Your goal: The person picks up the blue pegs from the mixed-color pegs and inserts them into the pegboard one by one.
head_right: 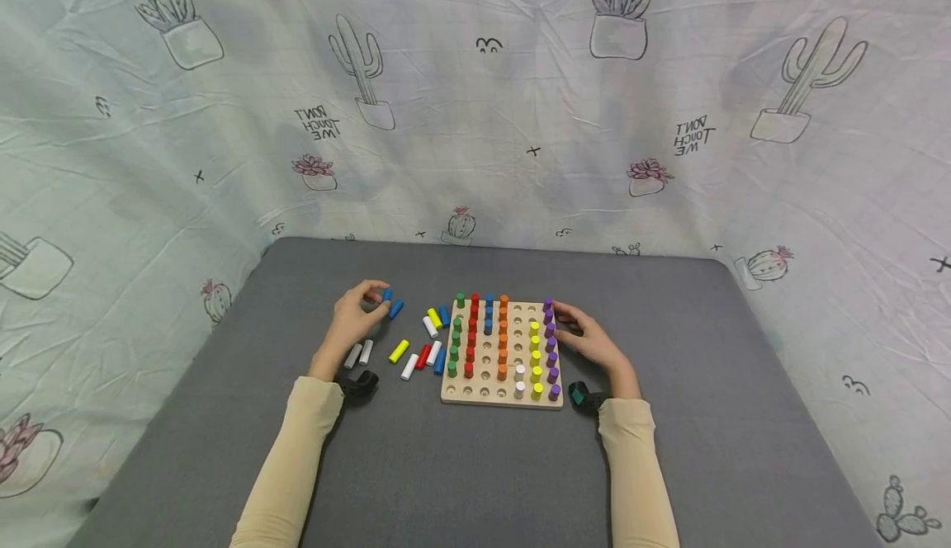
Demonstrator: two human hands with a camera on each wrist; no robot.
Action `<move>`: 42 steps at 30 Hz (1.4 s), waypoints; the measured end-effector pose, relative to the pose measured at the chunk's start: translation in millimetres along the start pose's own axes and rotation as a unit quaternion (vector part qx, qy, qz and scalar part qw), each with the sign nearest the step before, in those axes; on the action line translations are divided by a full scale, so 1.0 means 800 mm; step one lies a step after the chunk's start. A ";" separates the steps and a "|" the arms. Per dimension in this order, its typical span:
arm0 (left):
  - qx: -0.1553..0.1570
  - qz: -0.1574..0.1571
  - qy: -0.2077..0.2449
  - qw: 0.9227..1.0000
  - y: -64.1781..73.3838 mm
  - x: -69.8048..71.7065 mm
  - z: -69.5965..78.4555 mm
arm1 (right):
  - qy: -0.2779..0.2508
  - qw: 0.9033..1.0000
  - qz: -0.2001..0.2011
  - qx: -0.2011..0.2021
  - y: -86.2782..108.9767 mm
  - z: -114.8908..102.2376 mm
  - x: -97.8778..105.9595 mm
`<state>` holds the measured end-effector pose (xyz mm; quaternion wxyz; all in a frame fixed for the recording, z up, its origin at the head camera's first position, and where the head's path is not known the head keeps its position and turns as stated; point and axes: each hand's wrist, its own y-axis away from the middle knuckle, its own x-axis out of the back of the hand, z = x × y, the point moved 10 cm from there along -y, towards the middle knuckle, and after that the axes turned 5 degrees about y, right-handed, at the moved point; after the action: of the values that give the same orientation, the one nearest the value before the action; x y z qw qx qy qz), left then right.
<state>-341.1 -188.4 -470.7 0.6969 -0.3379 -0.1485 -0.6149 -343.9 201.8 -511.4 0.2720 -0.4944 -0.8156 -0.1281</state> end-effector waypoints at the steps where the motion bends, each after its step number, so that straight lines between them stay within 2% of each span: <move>1: -0.003 -0.004 0.005 1.000 0.000 -0.002 0.002 | -0.001 1.000 0.000 0.000 0.001 -0.006 0.001; 6: -0.003 -0.021 0.020 1.000 0.000 -0.012 0.008 | -0.003 1.000 -0.003 0.001 0.006 -0.026 0.003; 16: -0.013 -0.038 0.006 0.999 0.000 -0.029 0.018 | -0.004 1.000 -0.001 0.005 -0.003 0.011 0.000; 27: -0.037 -0.053 0.017 0.998 0.000 -0.043 0.039 | -0.014 1.000 0.004 0.001 -0.001 0.006 0.001; 33: -0.051 -0.055 0.017 0.997 -0.001 -0.049 0.052 | -0.010 1.000 0.007 0.001 -0.003 0.016 0.000; 42: -0.055 -0.061 0.015 0.997 -0.003 -0.057 0.064 | 0.001 1.000 0.011 0.006 -0.002 0.015 0.002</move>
<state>-341.9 -120.7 -461.1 0.6409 -0.3567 -0.1246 -0.6682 -349.8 207.9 -520.6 0.2773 -0.5013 -0.8107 -0.1211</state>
